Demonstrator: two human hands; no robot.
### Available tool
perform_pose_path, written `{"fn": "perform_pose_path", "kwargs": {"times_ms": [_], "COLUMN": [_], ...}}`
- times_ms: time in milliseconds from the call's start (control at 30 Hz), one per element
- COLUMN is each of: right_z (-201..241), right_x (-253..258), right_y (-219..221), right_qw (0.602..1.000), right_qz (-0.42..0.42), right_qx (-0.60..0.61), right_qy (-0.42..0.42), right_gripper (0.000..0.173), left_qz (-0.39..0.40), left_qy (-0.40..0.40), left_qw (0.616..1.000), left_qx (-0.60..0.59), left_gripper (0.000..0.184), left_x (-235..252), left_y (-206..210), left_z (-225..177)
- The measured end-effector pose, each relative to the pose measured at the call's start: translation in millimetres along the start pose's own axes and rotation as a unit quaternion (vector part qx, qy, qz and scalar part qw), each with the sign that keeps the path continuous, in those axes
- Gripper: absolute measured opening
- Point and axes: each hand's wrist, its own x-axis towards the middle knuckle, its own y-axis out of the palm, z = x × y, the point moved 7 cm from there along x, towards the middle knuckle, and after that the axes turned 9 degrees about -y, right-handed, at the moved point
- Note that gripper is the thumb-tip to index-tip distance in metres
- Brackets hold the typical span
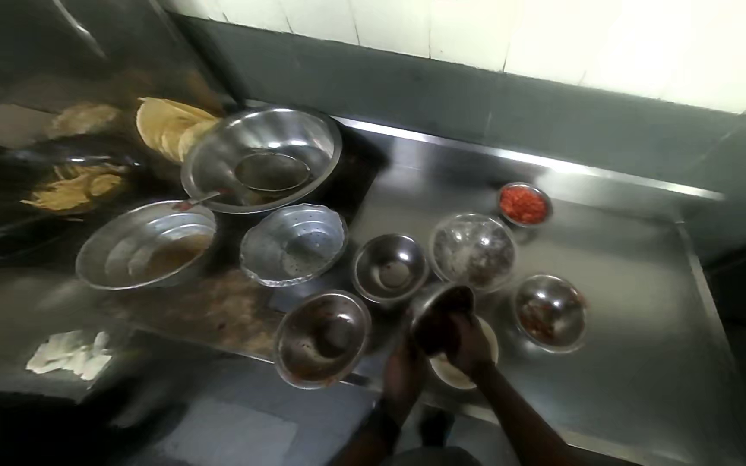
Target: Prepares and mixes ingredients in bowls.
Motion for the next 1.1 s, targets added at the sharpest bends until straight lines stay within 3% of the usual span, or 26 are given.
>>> {"fn": "perform_pose_path", "kwargs": {"times_ms": [167, 300, 400, 600, 700, 767, 900, 1000, 1100], "right_z": [20.5, 9.5, -1.6, -2.5, 22.8, 29.5, 18.0, 7.1, -5.7], "right_x": [10.7, 22.5, 6.9, -17.2, -1.9, 11.5, 25.9, 7.8, -16.9], "right_y": [8.4, 26.2, 22.2, 8.1, 10.5, 15.3, 26.7, 24.9, 17.6], "right_qw": [0.999, 0.993, 0.994, 0.993, 0.999, 0.999, 0.992, 0.993, 0.991], "right_qz": [-0.002, -0.012, 0.012, -0.114, -0.037, -0.03, -0.013, 0.015, -0.067], "right_qx": [-0.04, -0.114, -0.105, -0.025, -0.013, -0.031, -0.117, -0.114, -0.1], "right_qy": [-0.001, -0.026, -0.012, -0.035, -0.006, -0.002, -0.035, -0.034, -0.06], "right_gripper": [0.078, 0.055, 0.058, 0.054, 0.073, 0.08, 0.054, 0.058, 0.046], "left_qz": [0.002, -0.033, -0.043, -0.027, -0.023, -0.025, -0.047, -0.055, -0.056], "left_qy": [0.022, 0.038, 0.033, 0.016, 0.022, 0.028, 0.026, 0.017, 0.002], "left_qw": [1.0, 0.999, 0.999, 0.999, 0.999, 0.999, 0.997, 0.998, 0.997], "left_qx": [0.002, 0.003, -0.007, -0.019, -0.005, -0.009, -0.045, -0.037, -0.044], "left_gripper": [0.063, 0.061, 0.063, 0.066, 0.066, 0.067, 0.063, 0.063, 0.063], "left_x": [-2.5, -6.8, -4.5, 1.0, -4.3, -7.2, -3.8, -2.9, -0.9], "left_y": [4.1, 3.1, -1.9, -5.8, -1.9, -0.5, -4.0, -6.9, -13.5], "left_z": [-4.8, -5.9, -3.2, 0.9, -3.9, -6.7, -3.0, -0.2, 0.1]}}
